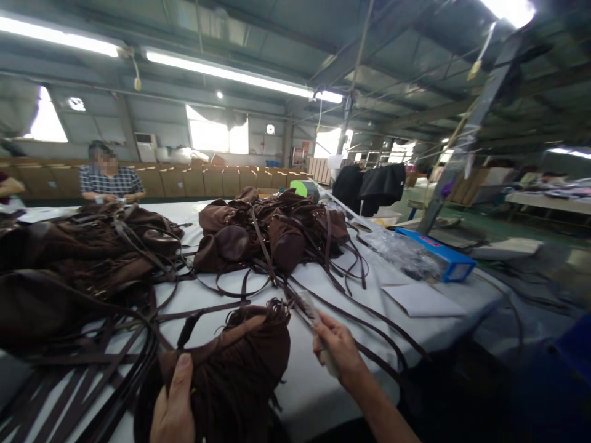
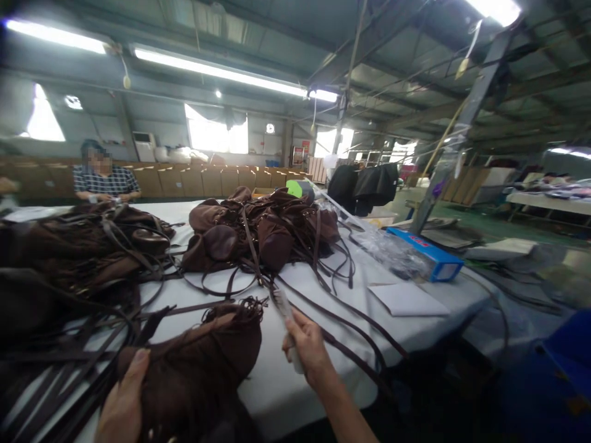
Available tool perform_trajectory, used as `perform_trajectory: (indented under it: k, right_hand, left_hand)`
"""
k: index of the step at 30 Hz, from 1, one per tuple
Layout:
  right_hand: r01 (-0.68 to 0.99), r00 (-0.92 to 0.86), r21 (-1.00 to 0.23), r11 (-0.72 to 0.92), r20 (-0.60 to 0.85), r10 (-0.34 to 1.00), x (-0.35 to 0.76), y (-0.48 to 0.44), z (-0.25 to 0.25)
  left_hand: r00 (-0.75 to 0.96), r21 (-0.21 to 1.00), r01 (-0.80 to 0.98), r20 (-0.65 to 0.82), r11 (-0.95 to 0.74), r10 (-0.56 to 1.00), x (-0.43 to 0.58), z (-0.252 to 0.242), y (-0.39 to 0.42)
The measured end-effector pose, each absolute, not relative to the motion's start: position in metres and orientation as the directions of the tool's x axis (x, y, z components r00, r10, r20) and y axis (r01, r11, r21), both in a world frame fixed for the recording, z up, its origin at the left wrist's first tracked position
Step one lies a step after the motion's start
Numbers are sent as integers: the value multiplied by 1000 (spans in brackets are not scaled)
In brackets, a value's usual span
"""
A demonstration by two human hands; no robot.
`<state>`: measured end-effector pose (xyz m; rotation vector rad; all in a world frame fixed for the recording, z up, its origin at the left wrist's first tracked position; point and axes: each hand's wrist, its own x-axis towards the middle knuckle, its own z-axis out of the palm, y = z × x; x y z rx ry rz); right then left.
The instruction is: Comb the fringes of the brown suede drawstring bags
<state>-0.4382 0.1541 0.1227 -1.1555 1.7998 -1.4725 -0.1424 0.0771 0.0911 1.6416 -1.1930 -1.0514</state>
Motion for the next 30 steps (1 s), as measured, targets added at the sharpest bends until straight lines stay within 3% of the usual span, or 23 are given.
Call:
perform_trajectory:
  k: [3,5,8,10,12,15,23,30]
  right_hand:
    - [-143,-557,-990,2,78,-827,-428,167,132]
    - [-287,-504,-951,-114,251,-827,-419,176,146]
    - [-648,-143,-645,-405,625,-767,-398,176,179]
    - [-725,110,-420,-546,711,-694,-385,164,199]
    - [-726,306,-290,-623,675,-672,-378,147,212]
    - [-724,479,-208,-657,534,-697,-380,129,214]
    - [-860,499,-13,-509,176,-848,-413,174,163]
    - [-897,443,72,-437,145,-885,-449,235,66]
  left_hand:
    - [108,943,-51,-322,-329,-941,-153,126,71]
    - [-136,922,141,-343,-361,-929,-164,147,74]
    - [-481,840,308,-267,-446,-835,-184,172,85]
    - [-528,827,308,-263,-470,-807,-194,184,90]
    - [-514,839,272,-288,-472,-808,-197,191,87]
    - [-476,847,253,-312,-467,-823,-191,198,69]
    - [-319,825,325,-365,-463,-875,-175,199,33]
    - [-178,882,323,-300,-344,-937,-175,214,29]
